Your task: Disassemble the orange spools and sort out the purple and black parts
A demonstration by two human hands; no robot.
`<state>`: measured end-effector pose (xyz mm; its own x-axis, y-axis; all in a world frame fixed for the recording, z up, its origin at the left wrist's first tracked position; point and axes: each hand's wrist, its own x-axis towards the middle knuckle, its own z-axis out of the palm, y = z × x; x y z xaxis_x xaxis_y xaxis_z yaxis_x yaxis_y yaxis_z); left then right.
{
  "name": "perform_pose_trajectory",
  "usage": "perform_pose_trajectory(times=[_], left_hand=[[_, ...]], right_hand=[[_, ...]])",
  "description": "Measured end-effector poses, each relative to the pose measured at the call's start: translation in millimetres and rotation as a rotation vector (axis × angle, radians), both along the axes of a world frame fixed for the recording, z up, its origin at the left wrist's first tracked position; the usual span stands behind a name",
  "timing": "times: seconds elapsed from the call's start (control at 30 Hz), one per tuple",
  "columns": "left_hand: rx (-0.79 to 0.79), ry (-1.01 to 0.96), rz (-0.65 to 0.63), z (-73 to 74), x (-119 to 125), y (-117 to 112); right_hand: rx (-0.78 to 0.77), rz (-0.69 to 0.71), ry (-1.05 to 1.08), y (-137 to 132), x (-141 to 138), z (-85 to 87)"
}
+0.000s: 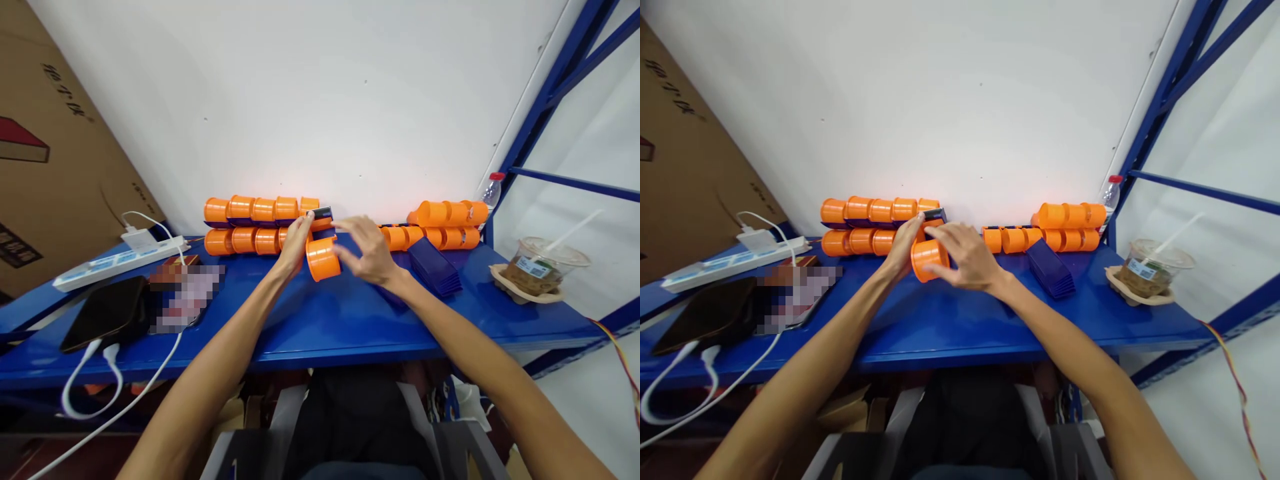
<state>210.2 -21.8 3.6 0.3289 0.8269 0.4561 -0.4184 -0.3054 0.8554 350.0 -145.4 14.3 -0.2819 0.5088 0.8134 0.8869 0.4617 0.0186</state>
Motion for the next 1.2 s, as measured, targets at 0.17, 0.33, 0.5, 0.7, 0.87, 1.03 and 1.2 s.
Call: perform_pose_trajectory(times=[0.17, 0.33, 0.5, 0.7, 0.87, 1.03, 1.2], left_hand=[[0.030, 0.057, 0.004, -6.1, 9, -3], [0.117, 0.125, 0.064, -11.0, 12, -7], [0.225, 0.214, 0.115, -9.0, 11, -10], [0.250, 0.334, 0.105, -8.5, 11, -12], [0.298, 0.234, 0.162, -14.6, 14, -14], [0.283, 0.193, 0.185, -22.2, 16, -15], [0.204, 0.090, 0.130, -23.8, 19, -19]], right_hand=[[-0.156, -0.177, 0.390, 19, 30, -4.6], [-0.352, -0.207, 0.418, 28, 29, -12.4], [-0.474, -0.322, 0.349, 23, 19, -1.4], [-0.539, -0.371, 0.269, 18, 15, 8.6], [-0.538, -0.312, 0.314, 17, 14, 11.5], [-0.514, -0.320, 0.280, 18, 18, 11.1], [-0.503, -0.331, 0.246, 21, 24, 10.0]])
